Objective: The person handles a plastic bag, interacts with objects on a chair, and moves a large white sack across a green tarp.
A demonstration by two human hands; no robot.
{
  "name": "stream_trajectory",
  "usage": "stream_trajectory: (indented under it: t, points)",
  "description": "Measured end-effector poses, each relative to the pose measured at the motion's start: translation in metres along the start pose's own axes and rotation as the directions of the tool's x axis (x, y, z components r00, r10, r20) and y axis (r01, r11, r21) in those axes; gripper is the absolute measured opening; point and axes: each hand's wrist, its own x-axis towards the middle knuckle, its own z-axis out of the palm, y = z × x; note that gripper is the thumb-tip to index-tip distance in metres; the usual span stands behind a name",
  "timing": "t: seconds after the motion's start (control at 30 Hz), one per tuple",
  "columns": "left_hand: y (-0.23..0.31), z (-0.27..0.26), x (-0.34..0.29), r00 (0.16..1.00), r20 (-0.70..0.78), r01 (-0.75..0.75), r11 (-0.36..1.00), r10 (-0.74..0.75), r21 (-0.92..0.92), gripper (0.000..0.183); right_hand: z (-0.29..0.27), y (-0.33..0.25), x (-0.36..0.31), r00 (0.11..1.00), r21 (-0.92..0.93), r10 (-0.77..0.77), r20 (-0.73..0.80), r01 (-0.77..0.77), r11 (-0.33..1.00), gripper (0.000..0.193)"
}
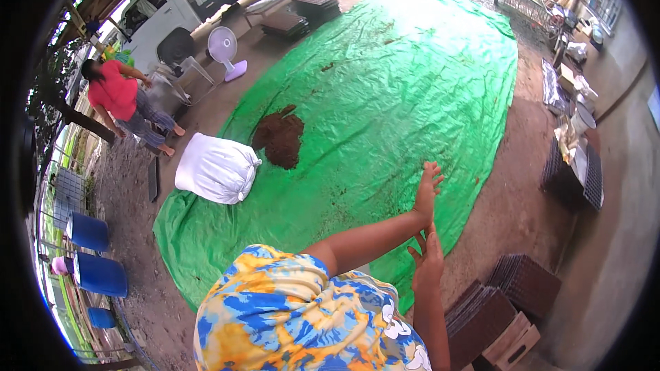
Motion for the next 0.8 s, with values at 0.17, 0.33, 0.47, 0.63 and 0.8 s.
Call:
stream_trajectory:
  t: [0.17,0.33,0.47,0.63,0.8]
  points:
    - [0.075,-0.051,0.05,0.991,-0.002,-0.133,0.991,0.133,0.002,0.067,0.08,0.004,0.068,0.997,-0.037,0.036,0.072,-0.034,0.999,0.048]
    - [0.147,-0.118,0.092,0.956,-0.124,-0.264,0.964,0.264,0.019,0.067,0.147,0.012,0.108,0.96,-0.155,0.113,0.255,-0.075,0.985,0.045]
    - [0.18,-0.149,0.102,0.919,-0.249,-0.308,0.951,0.305,0.027,0.066,0.181,0.021,0.132,0.921,-0.2,0.198,0.336,-0.136,0.97,0.044]
    - [0.19,-0.18,0.119,0.854,-0.37,-0.369,0.927,0.366,0.065,0.064,0.21,0.03,0.166,0.848,-0.255,0.323,0.42,-0.231,0.939,0.044]
    - [0.218,-0.193,0.144,0.794,-0.408,-0.422,0.892,0.451,0.163,0.06,0.239,0.034,0.214,0.78,-0.198,0.381,0.496,-0.326,0.925,0.03]
